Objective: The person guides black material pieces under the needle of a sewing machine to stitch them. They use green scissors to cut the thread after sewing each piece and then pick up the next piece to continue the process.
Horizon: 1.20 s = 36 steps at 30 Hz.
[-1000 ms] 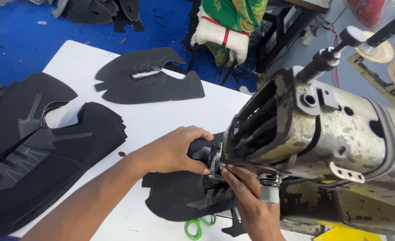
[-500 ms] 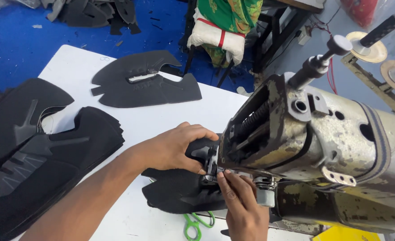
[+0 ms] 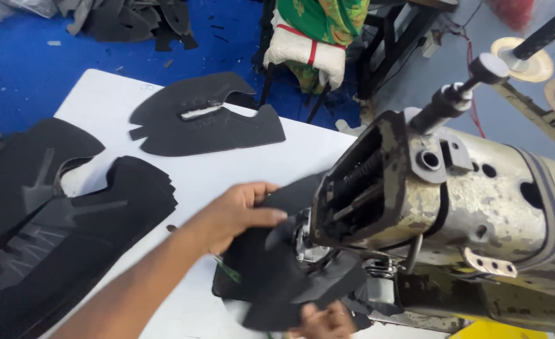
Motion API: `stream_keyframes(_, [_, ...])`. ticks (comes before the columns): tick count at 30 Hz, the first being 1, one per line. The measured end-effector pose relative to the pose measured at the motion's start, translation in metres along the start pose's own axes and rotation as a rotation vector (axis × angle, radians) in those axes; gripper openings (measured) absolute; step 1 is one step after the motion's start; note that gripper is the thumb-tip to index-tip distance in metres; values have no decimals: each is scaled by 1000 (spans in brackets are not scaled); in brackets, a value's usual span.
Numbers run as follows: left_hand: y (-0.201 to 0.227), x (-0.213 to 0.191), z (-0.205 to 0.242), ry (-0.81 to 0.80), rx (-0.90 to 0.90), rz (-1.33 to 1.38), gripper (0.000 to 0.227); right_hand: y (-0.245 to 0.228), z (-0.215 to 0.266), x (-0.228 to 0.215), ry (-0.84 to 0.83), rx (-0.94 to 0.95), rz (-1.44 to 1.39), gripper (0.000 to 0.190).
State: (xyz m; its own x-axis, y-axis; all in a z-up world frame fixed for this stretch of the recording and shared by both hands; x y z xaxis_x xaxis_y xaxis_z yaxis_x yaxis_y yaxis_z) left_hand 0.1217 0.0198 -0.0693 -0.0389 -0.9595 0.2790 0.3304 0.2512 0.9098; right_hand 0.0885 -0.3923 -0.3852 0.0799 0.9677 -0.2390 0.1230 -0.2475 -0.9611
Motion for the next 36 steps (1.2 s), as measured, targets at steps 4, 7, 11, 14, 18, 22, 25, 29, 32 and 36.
stream_keyframes(4, [-35,1,23,195,-218,189,61,-166,-86,29,-10,173,-142,53])
stream_keyframes(7, [-33,7,36,232,-212,182,47,-295,-90,27,-11,-141,64,48])
stream_keyframes(11, [-12,14,45,201,-113,-37,29,-397,-57,71,-152,-670,487,31])
stream_keyframes(14, [-2,13,47,193,-106,-176,29,-436,-58,115,-362,-712,709,55])
stream_keyframes(18, [-9,8,45,148,-109,-129,32,-425,-54,129,-468,-659,825,64])
stream_keyframes(22, [-9,11,44,128,-92,-18,39,-436,-49,129,-400,-773,817,58])
stream_keyframes(25, [-14,9,40,164,-128,-59,46,-444,-48,129,-389,-799,816,57])
stream_keyframes(29, [-23,-4,32,172,-118,-55,61,-450,-44,131,-361,-831,796,55])
stream_keyframes(32, [-17,-1,29,100,-75,10,68,-445,-44,129,-340,-811,817,56])
stream_keyframes(36, [-32,-5,21,92,-77,41,72,-447,-41,126,-311,-823,810,55])
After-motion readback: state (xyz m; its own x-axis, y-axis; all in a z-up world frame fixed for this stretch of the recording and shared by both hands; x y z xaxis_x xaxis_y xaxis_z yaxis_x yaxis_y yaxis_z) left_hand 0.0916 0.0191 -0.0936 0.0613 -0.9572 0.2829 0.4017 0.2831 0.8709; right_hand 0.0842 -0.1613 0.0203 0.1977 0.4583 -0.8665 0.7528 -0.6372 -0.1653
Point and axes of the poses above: each hand's wrist, its own z-axis away from the middle knuckle, its own x-axis out of the palm, y = z × x, the point moved 9 cm from there along -z, towards the middle knuckle, and after that the axes turned 3 degrees about -x, right-handed, at the moved point
